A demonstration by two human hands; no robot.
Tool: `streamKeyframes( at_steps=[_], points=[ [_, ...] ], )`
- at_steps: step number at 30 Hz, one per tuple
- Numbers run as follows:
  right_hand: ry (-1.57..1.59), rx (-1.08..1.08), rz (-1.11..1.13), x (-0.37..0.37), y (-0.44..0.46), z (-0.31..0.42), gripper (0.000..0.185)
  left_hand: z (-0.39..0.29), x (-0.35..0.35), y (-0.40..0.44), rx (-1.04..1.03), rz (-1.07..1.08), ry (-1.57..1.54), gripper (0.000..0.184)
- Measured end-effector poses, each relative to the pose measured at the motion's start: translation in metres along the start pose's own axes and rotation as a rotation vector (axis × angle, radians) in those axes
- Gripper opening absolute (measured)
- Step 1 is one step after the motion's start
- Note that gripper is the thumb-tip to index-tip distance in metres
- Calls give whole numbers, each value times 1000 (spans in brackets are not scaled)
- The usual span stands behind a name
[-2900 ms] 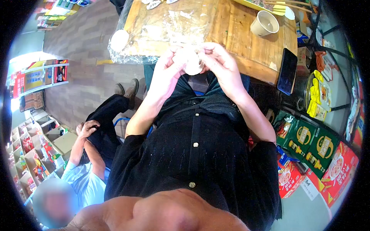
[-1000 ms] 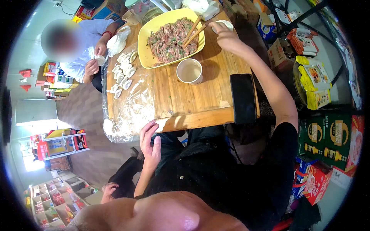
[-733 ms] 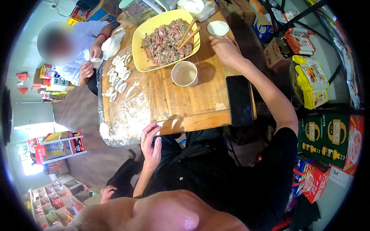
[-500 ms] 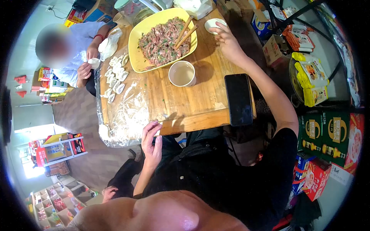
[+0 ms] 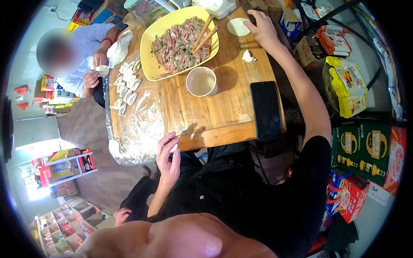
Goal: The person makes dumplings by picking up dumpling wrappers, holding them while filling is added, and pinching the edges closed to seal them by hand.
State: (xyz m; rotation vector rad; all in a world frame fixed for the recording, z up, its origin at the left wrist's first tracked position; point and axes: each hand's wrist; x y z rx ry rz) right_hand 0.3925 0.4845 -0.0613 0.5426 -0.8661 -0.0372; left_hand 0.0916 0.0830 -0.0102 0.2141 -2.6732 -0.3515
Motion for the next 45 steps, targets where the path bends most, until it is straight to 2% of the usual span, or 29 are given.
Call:
streamKeyframes(
  at_steps=[1, 3, 5, 6, 10, 12, 13, 15, 17, 19, 20, 22, 23, 25, 29, 33, 35, 37, 38, 39, 40, 43, 45],
  points=[
    [-306, 58, -68, -5, 11, -11, 55, 1, -1, 0, -3, 6, -11, 24],
    [-322, 26, -89, -17, 23, -16, 60, 0, -3, 0, -11, 10, -22, 24],
    [-494, -37, 155, -19, 30, -6, 60, -1, -4, -2, 16, -2, -61, 24],
    [-477, -66, 213, -13, 31, 6, 55, -2, -3, -3, 15, -8, -61, 24],
    [-538, 71, 159, -13, 34, 12, 48, -5, 0, -8, 9, -18, -28, 24],
    [-385, -136, 268, -16, 40, 9, 35, -6, 3, -11, 5, -32, -23, 24],
    [-386, -129, 260, -15, 42, 7, 35, -7, 4, -14, -5, -31, -16, 25],
    [-205, -250, 401, -12, 43, -10, 29, -9, 7, -17, -24, -39, -9, 25],
    [-91, -243, 321, -12, 39, -21, 30, -11, 10, -23, -42, -51, -27, 25],
    [354, -284, 151, 18, 15, 1, 33, -17, 14, -27, -67, -54, -29, 24],
    [346, -277, 148, 40, 2, 23, 33, -19, 15, -27, -90, -47, -29, 24],
    [771, -485, 154, 80, -34, 82, 35, -22, 16, -29, -101, -41, -84, 24],
    [762, -484, 158, 93, -51, 100, 35, -23, 16, -29, -109, -32, -132, 23],
    [1027, -450, 211, 111, -88, 131, 35, -29, 15, -26, -135, -12, -194, 21],
    [1178, -398, 393, 117, -167, 194, 35, -50, 10, -16, -251, -3, -272, 18],
    [1120, -385, 519, 99, -226, 262, 33, -56, -1, -10, -296, -34, -385, 19],
    [1120, -392, 530, 84, -252, 287, 32, -54, 1, -18, -233, -21, -372, 26],
    [1092, -334, 531, 70, -268, 299, 32, -41, -2, -36, -27, -4, -584, 31],
    [1099, -290, 544, 63, -275, 304, 32, -36, -3, -42, -17, -17, -582, 31],
    [1106, -246, 555, 58, -281, 309, 32, -33, -4, -46, 80, -30, -819, 33],
    [1107, -312, 547, 57, -284, 322, 32, -28, -4, -50, 178, -44, -1058, 34],
    [1123, -344, 589, 16, -283, 306, 31, 18, -11, -53, 137, -68, -1187, 23],
    [1175, -375, 585, -18, -284, 287, 29, 41, -18, -60, 210, -155, -1336, 14]
  ],
)
Point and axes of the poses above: each hand's wrist, its own y-axis towards the middle knuckle, its own x-axis out of the back of the hand, z = x × y, and after that the axes turned 11 degrees about -y, right-handed
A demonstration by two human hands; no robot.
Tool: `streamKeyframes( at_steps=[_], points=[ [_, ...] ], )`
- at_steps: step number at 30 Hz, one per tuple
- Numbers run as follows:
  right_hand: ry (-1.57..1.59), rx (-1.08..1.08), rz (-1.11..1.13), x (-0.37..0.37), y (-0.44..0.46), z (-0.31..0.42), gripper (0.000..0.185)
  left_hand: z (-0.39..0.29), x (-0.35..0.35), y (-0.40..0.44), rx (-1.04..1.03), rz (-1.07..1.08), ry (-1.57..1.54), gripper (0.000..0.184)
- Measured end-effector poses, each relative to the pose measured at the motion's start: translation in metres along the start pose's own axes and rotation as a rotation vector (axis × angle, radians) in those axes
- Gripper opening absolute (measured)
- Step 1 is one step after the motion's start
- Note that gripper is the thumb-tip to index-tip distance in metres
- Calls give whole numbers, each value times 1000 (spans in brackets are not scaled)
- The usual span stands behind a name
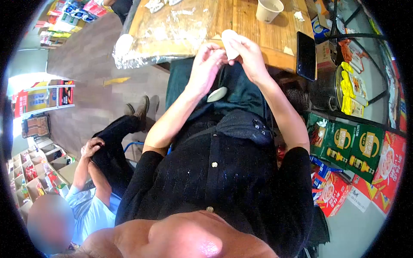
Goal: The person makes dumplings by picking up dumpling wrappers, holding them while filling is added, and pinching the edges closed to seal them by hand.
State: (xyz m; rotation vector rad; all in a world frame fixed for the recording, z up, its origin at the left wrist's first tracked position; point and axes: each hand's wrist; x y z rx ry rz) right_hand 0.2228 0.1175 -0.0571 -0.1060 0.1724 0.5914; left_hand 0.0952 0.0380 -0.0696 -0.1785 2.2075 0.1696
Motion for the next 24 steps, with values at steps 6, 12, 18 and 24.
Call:
streamKeyframes(
  at_steps=[6, 12, 18, 24],
  points=[
    [-61, 24, -92, 14, -6, 10, 30, 21, 82, -55, -267, 397, 1533, 17],
    [-88, -4, -169, 39, -10, 18, 29, 36, 73, -41, -116, 592, 1872, 15],
    [-57, -8, -193, 46, -11, 23, 27, 31, 75, -35, -190, 813, 1970, 11],
    [-61, -71, -295, 49, -6, 38, 28, 9, 71, -23, -214, 881, 1810, 14]
  ],
)
Point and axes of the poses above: each hand's wrist, its own y-axis towards the middle knuckle, its own x-axis out of the back of the hand, z = x × y, and after that the axes turned 11 degrees about -y, right-handed
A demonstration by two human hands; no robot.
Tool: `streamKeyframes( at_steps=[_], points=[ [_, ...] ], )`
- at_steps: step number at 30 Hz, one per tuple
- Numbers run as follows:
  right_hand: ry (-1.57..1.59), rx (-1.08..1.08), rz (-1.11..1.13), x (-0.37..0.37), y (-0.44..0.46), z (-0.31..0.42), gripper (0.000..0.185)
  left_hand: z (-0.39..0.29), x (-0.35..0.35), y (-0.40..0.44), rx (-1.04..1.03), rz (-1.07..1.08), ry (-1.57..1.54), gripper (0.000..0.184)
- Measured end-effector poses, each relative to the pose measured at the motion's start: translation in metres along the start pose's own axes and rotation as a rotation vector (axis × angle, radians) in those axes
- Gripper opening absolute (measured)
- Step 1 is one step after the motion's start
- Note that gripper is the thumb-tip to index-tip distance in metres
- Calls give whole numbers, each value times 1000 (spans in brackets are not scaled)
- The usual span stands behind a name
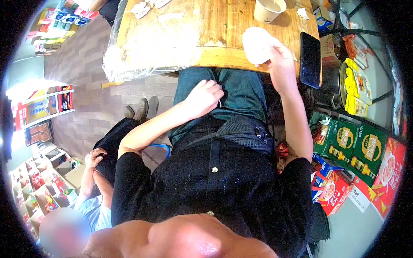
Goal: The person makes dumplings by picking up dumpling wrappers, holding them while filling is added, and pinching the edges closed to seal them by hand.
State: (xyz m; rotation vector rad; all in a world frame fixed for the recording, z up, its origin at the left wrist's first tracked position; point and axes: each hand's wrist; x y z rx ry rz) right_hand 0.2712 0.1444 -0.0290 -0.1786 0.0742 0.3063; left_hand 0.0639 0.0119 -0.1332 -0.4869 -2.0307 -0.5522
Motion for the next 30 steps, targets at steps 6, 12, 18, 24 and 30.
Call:
streamKeyframes(
  at_steps=[6, 12, 18, 24, 30],
  points=[
    [-265, 32, 108, 18, 9, 6, 29, -13, 55, -6, 559, -350, -1403, 10],
    [-1256, 691, -294, 18, 7, 7, 25, -48, 75, 0, 522, -691, -1824, 11],
    [-946, 785, -21, -14, -45, 14, 27, -47, 85, 8, 392, -710, -1712, 11],
    [-234, 206, 351, -39, -53, 7, 26, -57, 100, 16, 490, -664, -1414, 20],
    [-767, 587, 210, -52, -58, 11, 23, -46, 104, 31, 6, -758, -646, 13]
  ],
)
Point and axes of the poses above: each hand's wrist, its own y-axis towards the middle knuckle, its own x-axis out of the back of the hand, z = x × y, and after that the axes turned 11 degrees about -y, right-handed
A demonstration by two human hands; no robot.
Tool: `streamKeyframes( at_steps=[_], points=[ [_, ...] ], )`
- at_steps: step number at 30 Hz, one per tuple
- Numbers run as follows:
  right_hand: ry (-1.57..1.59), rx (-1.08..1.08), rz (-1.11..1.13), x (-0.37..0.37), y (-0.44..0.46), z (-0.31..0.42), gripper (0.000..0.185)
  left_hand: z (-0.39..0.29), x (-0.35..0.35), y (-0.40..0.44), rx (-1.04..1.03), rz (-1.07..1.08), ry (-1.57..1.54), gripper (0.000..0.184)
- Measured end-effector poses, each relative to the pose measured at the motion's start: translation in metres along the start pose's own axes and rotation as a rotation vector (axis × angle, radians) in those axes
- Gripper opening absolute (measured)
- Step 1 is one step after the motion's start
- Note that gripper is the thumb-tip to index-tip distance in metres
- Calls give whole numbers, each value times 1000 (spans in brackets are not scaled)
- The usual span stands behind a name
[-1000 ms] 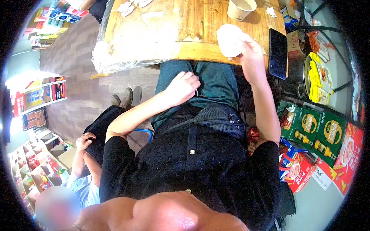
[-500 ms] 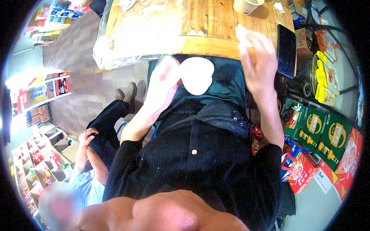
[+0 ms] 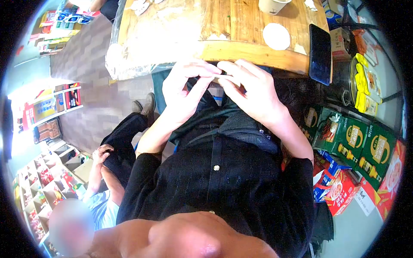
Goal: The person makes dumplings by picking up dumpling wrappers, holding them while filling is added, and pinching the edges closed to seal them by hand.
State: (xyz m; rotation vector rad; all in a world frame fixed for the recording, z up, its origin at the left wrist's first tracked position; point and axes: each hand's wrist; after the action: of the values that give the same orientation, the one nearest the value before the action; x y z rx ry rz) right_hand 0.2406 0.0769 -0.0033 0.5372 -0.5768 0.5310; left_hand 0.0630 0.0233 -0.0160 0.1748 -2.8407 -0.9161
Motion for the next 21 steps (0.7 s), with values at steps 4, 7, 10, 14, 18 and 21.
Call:
streamKeyframes(
  at_steps=[4, 7, 10, 14, 18, 21],
  points=[
    [-222, 204, -194, -7, -3, -4, 29, -2, -6, 1, -104, -142, 248, 18],
    [-253, 231, -288, -7, -2, -5, 30, -10, -14, -7, 63, -253, -60, 18],
    [-240, 240, -302, -8, -2, -5, 32, -24, -17, -7, 628, -227, -472, 12],
    [-232, 295, -325, -12, -4, -9, 34, -15, -26, -2, 753, -258, -777, 9],
    [-230, 314, -320, -13, -5, -12, 36, -10, -27, -6, 802, -260, -925, 12],
    [-225, 306, -316, -12, -6, -12, 37, -9, -30, -10, 781, -264, -911, 14]
  ],
)
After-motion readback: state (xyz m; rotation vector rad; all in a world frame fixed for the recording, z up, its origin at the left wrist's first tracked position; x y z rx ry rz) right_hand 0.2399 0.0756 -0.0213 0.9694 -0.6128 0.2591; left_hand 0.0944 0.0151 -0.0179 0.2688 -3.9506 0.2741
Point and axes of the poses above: each hand's wrist, its own y-axis towards the middle knuckle, its own x-axis out of the back of the hand, z = x × y, and after that the axes turned 11 degrees about -y, right-handed
